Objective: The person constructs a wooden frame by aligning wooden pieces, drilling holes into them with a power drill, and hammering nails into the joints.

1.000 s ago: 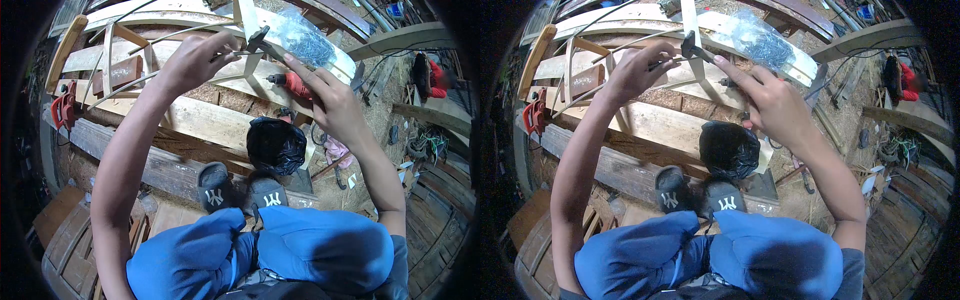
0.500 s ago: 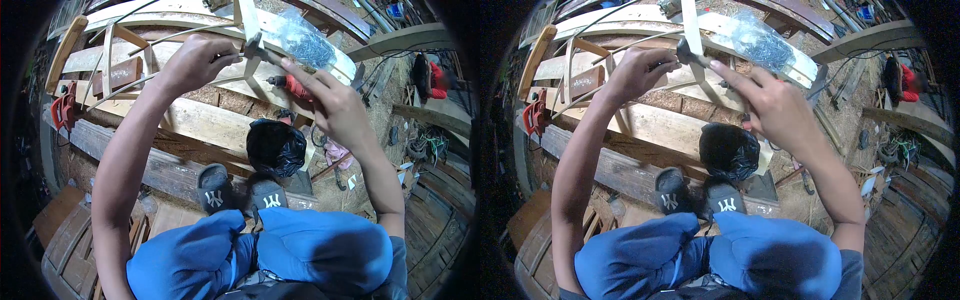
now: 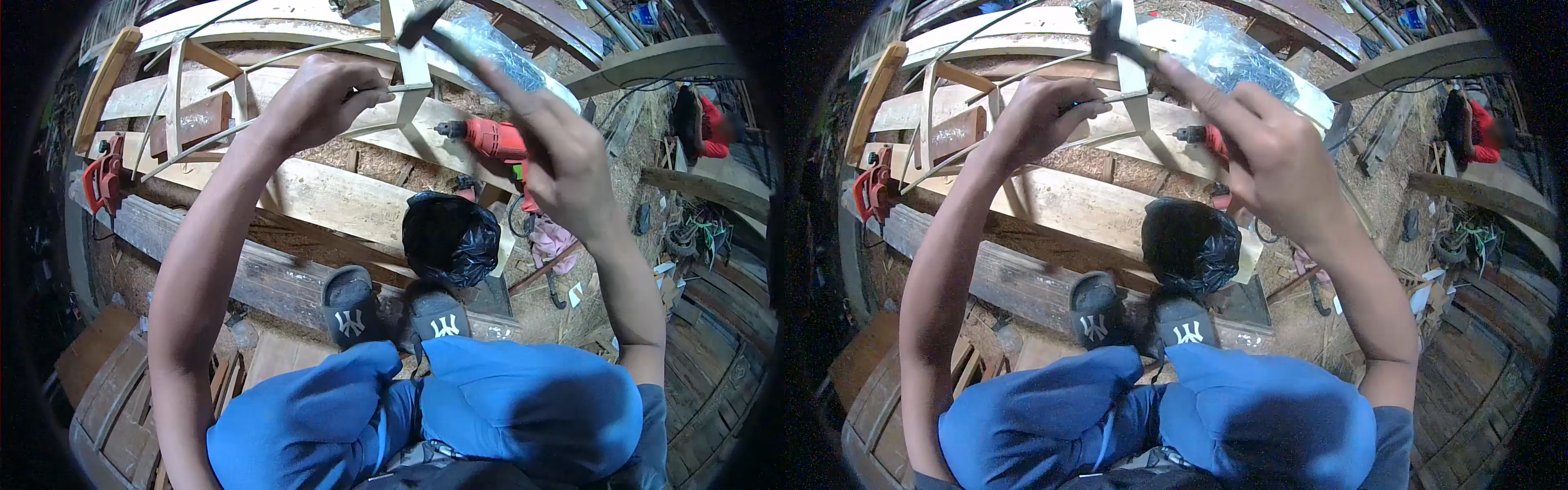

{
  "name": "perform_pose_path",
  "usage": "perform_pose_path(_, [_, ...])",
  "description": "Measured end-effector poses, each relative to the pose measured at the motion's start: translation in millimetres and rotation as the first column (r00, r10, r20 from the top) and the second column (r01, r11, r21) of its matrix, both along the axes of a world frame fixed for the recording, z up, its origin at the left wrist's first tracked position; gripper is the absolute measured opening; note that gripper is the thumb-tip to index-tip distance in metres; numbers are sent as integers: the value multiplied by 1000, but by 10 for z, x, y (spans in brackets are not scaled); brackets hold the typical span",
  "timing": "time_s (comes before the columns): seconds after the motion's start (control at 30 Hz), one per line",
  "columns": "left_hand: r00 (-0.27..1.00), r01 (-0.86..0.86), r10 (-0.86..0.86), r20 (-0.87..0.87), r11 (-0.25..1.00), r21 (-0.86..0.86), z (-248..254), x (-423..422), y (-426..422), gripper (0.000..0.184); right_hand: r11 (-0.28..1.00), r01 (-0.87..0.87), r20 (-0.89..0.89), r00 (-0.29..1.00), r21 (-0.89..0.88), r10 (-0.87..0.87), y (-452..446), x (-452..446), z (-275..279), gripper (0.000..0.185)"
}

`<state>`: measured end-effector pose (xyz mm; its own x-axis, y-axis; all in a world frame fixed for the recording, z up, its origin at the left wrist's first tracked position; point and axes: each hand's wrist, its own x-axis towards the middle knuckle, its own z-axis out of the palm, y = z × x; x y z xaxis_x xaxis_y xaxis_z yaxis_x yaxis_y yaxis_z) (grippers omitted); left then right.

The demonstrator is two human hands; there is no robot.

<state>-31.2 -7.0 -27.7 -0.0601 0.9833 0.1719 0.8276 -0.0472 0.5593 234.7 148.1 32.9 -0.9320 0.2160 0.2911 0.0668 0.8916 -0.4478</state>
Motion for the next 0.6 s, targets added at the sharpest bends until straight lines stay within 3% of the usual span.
perform_pose_path(0.03, [1000,-2,2,1,1000,1,17,13,-2,13,1000,-2,1,1000,1,2,5,-4,-3,83])
perform_pose_path(0.1, [998,-47,48,40,999,-25,44,40,-5,13,999,-41,-254,966,8,42,5,-10,-26,76])
perform_pose_path(0.13, [998,-48,49,38,999,-24,26,38,-11,13,999,-48,-280,959,24,52,-12,-7,-183,71])
perform_pose_path(0.17, [998,-44,45,32,999,-18,-9,35,-13,13,998,-33,-11,999,60,34,-13,54,-228,72])
perform_pose_path(0.23, [999,-39,40,26,999,-10,-20,23,-4,14,996,15,134,991,90,-27,-3,67,-306,77])
perform_pose_path(0.37, [999,-21,22,40,1000,-10,-17,29,-22,14,999,44,99,994,-6,-43,-24,90,-172,82])
perform_pose_path(0.43, [1000,-12,11,25,1000,17,17,50,-16,14,996,48,-106,993,-81,-57,-52,78,-154,84])
perform_pose_path(0.5, [997,-81,81,6,994,-76,55,70,-1,13,998,34,-117,992,-57,-41,-44,74,-266,81])
perform_pose_path(0.57, [997,-71,72,11,996,-50,-11,53,-10,12,998,58,208,976,11,-59,-55,69,-263,75])
perform_pose_path(0.6, [998,-64,65,20,998,-24,-29,54,-1,12,998,52,226,973,-24,-45,-22,73,-247,70])
